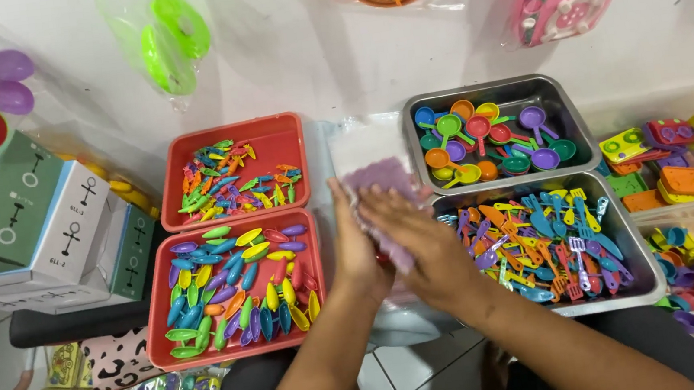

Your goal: Wiping small plastic toy utensils and parts with a cloth and sorting them into metal trays.

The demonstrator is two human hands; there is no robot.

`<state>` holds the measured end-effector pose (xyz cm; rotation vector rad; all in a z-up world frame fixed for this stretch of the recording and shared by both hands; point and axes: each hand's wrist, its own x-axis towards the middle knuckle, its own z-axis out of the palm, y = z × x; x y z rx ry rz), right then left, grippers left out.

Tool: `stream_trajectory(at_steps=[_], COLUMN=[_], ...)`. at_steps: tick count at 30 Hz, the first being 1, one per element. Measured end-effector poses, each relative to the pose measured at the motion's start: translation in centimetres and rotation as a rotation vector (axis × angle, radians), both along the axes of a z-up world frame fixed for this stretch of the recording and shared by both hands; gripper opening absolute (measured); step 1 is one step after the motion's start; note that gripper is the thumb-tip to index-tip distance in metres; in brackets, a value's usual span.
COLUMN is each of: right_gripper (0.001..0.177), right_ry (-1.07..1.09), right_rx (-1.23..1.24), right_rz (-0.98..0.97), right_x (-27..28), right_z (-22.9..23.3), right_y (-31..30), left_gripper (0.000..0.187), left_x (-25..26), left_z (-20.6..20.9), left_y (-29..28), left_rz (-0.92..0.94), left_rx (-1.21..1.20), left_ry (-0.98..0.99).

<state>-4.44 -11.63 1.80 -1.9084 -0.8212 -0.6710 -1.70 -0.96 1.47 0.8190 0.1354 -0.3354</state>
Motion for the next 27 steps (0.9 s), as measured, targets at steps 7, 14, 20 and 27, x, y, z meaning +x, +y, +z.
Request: stream_trajectory(at_steps=[7, 14, 20, 27], right_gripper=[0.04, 0.027, 0.015, 0.018], right_ry=[-0.027, 0.751, 0.822, 0.878], right_rx=[-0.008, 0.609, 1.047, 0.8], right_rz=[0.167, -0.049, -0.144, -0.035], right_x=[-1.3, 2.9, 5.3, 4.3], right_z=[0.2, -0.9, -1.5, -0.1], right_y=[0.2, -7.1, -11.3, -11.8], left_gripper=[0.094, 0.062, 0.048, 0.075], left_x=[4.9, 2.8, 2.9, 3.4], left_z=[-3.4, -0.4, -1.6, -3.6], left_y=[4.5, 3.1, 1.3, 0.7], left_rz=[0.263, 0.185, 0.064, -0.038], left_rx=[-0.505, 0.028, 0.931, 1.753], left_ry=[0.053, -0.151, -0.228, -0.484])
